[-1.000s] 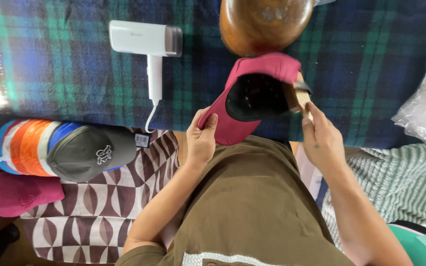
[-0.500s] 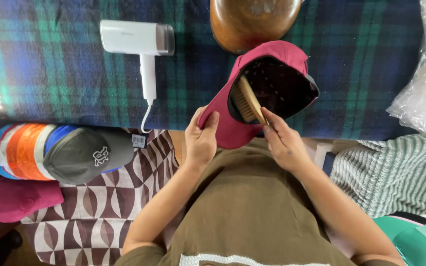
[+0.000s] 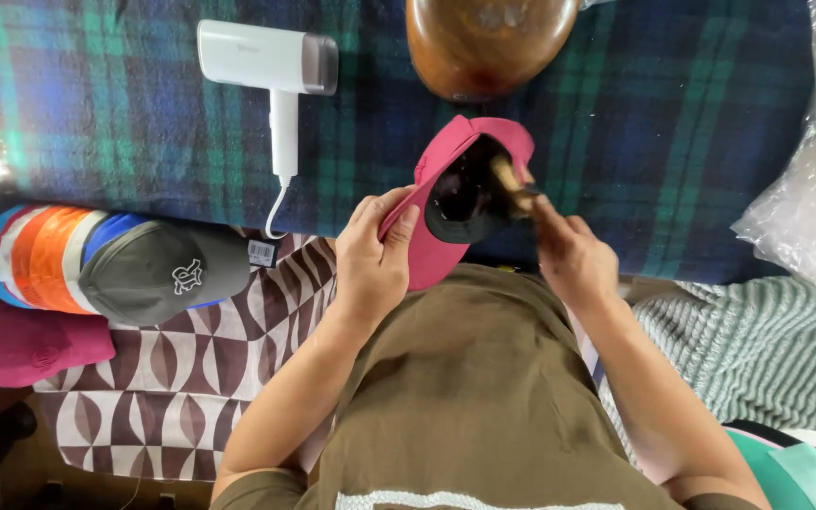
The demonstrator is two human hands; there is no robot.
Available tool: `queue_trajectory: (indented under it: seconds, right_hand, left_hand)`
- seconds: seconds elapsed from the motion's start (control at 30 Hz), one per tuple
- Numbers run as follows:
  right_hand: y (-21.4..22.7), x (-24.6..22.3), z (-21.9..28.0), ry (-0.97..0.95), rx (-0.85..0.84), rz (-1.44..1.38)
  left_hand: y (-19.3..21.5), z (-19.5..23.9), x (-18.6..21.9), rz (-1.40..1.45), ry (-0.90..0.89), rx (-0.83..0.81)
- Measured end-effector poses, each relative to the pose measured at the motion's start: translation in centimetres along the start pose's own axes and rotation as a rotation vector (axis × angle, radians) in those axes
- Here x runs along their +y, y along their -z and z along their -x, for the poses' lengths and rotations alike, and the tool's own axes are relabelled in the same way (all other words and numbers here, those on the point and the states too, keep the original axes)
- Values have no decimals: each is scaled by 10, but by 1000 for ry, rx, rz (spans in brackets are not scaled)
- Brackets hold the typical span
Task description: The person uses a wooden brush to clean the exterior and interior of a maroon baseball cap. They hold the cap with one hand and brush the fabric with the other, rotating the cap to cover different sections and eventually flipping it inside out to clean the inner lining.
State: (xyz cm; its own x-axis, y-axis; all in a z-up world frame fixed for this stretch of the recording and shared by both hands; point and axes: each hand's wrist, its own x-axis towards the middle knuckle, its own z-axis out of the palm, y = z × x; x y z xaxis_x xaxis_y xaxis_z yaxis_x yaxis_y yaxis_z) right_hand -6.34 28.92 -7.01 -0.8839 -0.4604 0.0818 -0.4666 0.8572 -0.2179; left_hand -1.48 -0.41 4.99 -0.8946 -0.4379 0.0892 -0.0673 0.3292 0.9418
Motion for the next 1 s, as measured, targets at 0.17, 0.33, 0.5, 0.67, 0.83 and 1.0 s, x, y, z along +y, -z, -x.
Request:
queue_trajectory:
  seconds: [0.17,0.33,0.5,0.67,0.83,1.0]
  right_hand:
    - [45,-38,-5,-16,1,-467]
    - [7,-5,-3,-45,-172,-851]
    - [39,10,-10,-24,-51,-359]
    - [30,12,2,-3,-188,-526]
    - [56,59,-5,-79,-130,3]
    - [94,38,-45,-10,202,-549]
  left_hand:
    - [-23,-5,12,-109,-112,-35]
    - [-28,-12,23,-132,-160,-34]
    - [-41,-11,14,-214,-178,-22]
    - [-32,-13,27,-233,-144,20]
    - [-17,-24,16,-325,-105,6]
    - [-5,-69,46,-469,163,-431]
